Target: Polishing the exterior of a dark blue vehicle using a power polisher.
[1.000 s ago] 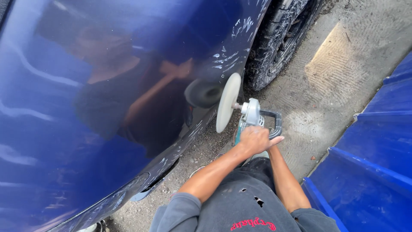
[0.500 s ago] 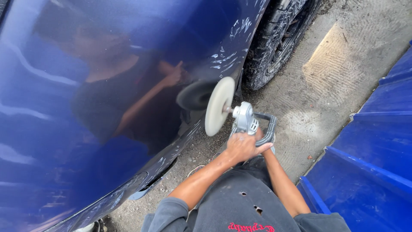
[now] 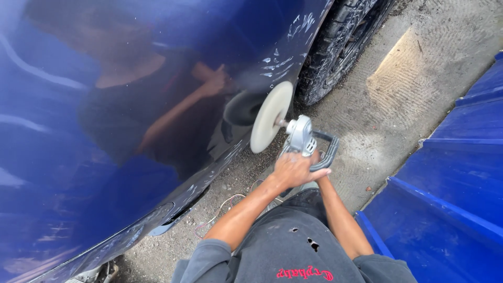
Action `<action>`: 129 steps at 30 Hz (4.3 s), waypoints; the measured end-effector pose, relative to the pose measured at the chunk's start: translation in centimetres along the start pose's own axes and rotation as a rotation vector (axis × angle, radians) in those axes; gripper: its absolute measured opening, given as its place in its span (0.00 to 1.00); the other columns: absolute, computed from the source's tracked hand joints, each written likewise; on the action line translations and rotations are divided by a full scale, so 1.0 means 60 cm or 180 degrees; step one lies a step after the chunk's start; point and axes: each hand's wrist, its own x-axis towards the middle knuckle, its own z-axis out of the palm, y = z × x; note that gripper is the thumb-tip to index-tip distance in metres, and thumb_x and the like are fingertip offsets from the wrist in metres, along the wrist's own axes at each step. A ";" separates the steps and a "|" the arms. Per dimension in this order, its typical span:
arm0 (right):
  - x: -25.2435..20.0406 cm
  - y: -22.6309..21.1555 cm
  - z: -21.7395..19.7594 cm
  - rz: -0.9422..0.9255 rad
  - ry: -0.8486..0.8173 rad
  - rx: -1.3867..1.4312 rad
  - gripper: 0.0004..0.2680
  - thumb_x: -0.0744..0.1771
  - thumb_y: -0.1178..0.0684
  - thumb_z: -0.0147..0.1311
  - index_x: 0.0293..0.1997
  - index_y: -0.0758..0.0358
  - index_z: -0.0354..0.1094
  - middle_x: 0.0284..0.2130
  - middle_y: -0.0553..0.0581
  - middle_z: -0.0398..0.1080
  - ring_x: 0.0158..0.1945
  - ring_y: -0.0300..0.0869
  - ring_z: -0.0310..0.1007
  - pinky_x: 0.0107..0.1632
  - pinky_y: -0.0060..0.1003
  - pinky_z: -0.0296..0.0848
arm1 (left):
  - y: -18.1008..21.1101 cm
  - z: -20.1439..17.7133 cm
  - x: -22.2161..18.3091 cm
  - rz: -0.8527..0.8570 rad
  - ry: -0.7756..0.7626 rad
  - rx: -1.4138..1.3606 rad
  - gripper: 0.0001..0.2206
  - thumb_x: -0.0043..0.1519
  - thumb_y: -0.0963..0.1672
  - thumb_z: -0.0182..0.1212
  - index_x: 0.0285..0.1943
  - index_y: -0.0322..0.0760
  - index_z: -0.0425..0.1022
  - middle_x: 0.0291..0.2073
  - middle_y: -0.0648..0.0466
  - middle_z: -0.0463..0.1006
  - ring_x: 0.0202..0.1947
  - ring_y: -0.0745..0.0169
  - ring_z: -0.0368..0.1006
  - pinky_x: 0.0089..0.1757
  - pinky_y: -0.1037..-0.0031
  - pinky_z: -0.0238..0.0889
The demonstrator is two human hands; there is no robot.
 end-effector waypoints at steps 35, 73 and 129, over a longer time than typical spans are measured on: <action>0.318 0.328 -0.165 0.0255 -0.0390 0.1639 0.41 0.59 0.13 0.40 0.59 0.68 0.63 0.53 0.60 0.70 0.59 0.47 0.67 0.66 0.46 0.64 | 0.030 0.040 0.059 -0.0286 0.0001 0.0071 0.36 0.57 0.66 0.50 0.28 0.34 0.83 0.25 0.40 0.81 0.29 0.42 0.80 0.35 0.57 0.72; 0.427 0.208 -0.173 0.0129 -0.0621 0.0997 0.19 0.69 0.32 0.41 0.52 0.56 0.66 0.40 0.51 0.71 0.46 0.41 0.73 0.49 0.41 0.74 | 0.062 -0.025 0.170 -0.0068 0.0001 -0.0062 0.34 0.58 0.66 0.48 0.34 0.35 0.82 0.21 0.40 0.79 0.25 0.40 0.79 0.31 0.54 0.71; 0.412 0.027 -0.007 -0.0184 -0.0065 -0.0322 0.20 0.66 0.51 0.53 0.65 0.65 0.58 0.51 0.56 0.70 0.52 0.42 0.72 0.55 0.39 0.74 | 0.058 -0.176 0.022 0.0333 0.0366 -0.0106 0.31 0.58 0.66 0.50 0.34 0.44 0.85 0.15 0.43 0.75 0.21 0.40 0.75 0.29 0.56 0.69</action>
